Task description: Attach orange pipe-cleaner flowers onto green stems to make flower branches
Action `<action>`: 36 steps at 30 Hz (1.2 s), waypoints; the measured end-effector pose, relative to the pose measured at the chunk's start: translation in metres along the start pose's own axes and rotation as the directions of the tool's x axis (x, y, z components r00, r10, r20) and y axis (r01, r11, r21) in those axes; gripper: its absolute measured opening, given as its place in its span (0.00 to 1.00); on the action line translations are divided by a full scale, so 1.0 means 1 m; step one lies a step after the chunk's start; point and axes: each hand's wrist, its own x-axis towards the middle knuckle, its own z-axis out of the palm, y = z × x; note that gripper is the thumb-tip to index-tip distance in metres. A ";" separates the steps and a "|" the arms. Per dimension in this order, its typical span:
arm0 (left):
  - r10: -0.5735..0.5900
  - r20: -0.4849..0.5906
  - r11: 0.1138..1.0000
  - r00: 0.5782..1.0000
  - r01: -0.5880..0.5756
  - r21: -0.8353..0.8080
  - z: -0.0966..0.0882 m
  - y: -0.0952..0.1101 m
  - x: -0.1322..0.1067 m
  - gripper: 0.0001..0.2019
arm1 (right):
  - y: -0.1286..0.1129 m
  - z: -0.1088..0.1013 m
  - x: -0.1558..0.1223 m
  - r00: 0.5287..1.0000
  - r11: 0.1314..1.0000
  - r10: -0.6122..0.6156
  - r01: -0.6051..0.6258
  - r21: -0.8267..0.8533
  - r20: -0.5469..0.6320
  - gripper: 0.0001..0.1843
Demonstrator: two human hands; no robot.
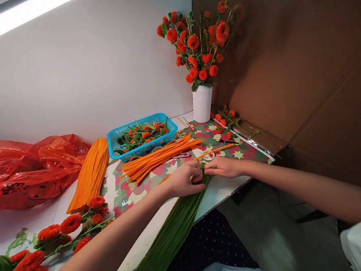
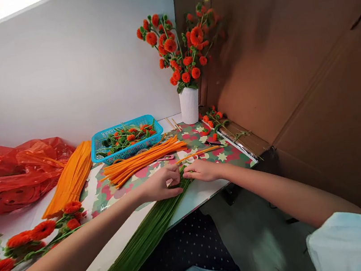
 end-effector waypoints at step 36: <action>-0.240 -0.017 0.970 0.971 0.240 0.024 -0.005 0.016 0.003 0.15 | -0.028 0.003 0.006 0.987 0.936 0.115 -0.144 -0.321 -0.108 0.15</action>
